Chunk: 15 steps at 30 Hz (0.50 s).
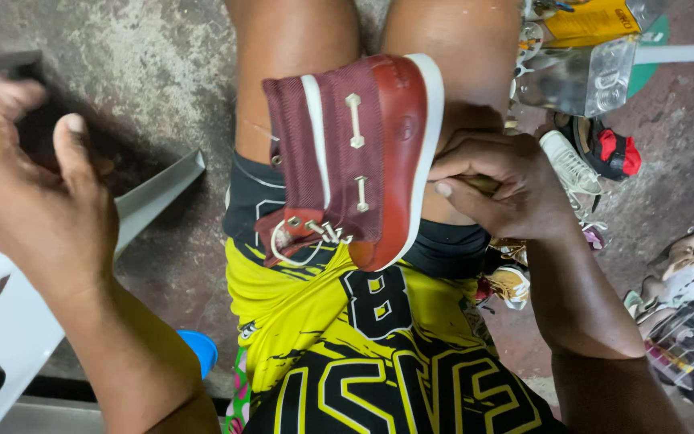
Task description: The person stitches the sole of a shoe using a needle and thread, pulling the thread through the sole and tying knots at intervals.
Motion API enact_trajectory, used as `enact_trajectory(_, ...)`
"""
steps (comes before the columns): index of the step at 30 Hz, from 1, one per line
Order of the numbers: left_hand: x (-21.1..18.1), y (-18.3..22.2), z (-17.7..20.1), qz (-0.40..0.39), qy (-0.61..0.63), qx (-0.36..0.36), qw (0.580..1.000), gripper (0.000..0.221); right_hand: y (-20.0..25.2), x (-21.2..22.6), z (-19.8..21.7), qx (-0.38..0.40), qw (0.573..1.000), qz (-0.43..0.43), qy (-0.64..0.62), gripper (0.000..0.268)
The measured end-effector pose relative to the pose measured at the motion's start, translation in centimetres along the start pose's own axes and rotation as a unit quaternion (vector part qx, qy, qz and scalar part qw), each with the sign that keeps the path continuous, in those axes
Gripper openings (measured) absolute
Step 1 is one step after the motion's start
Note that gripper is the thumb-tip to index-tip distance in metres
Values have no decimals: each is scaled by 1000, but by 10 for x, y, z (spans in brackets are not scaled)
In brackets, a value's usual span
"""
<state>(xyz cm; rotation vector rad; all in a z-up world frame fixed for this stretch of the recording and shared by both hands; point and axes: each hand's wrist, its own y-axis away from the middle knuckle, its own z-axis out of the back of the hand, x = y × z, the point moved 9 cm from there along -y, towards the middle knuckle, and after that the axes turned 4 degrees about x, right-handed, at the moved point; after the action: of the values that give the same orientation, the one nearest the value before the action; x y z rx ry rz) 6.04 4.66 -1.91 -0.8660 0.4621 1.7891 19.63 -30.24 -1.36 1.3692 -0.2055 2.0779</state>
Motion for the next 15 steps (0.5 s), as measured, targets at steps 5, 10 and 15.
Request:
enact_trajectory(5, -97, -6, -30, -190, 103, 92, 972, 17, 0, 1, -2, 2, 997, 17, -74, 15)
enact_trajectory(10, -111, 2, -128, -192, 25, 375, 907, 12, 2, -1, -5, 21, 997, 0, -68, 18)
enact_trajectory(15, -74, -2, -100, -91, 233, 269, 930, 14, 2, 4, -4, 25, 998, -11, -52, 20)
